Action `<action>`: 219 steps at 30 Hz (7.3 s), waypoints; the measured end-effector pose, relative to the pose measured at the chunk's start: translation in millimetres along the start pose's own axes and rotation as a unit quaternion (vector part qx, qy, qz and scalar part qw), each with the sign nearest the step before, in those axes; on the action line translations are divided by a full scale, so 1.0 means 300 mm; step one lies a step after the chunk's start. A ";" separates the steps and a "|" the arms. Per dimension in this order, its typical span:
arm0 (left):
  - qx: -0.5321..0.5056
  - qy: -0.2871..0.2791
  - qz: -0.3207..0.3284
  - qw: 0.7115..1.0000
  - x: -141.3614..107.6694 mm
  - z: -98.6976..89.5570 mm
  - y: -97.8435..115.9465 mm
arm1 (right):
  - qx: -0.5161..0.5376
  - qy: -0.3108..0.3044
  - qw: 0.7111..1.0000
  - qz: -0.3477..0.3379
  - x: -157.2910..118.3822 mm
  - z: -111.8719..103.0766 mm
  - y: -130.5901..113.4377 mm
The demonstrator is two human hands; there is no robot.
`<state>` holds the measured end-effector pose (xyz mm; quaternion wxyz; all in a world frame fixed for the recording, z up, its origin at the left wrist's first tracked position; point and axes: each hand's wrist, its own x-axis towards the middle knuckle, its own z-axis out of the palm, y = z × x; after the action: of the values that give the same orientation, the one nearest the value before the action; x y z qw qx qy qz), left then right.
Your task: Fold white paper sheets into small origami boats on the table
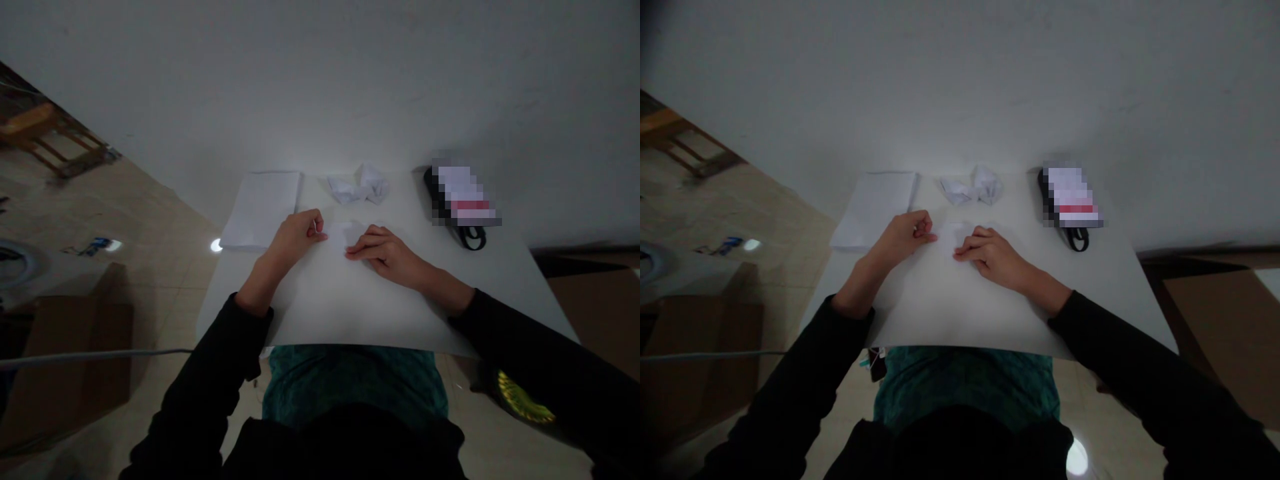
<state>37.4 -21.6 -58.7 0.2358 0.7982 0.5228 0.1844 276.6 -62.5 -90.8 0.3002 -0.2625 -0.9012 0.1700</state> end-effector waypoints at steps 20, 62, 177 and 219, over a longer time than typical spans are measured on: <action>0.147 0.117 0.020 0.982 -0.015 0.062 0.059 | 0.016 -0.011 1.000 0.022 -0.034 -0.035 0.021; 0.054 0.043 0.191 0.979 -0.050 0.034 0.041 | -0.138 0.124 0.960 0.210 -0.017 0.003 0.002; 0.308 0.000 0.025 0.951 -0.014 0.058 0.292 | -0.215 0.015 0.976 -0.009 -0.094 -0.065 -0.026; -0.145 -0.033 0.077 0.986 -0.055 -0.027 0.065 | 0.194 0.041 0.934 0.297 0.039 -0.075 -0.013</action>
<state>41.2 -42.0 -41.6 0.3515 0.7990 0.4195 0.2490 281.3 -55.5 -66.5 0.3179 -0.4618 -0.7186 0.4115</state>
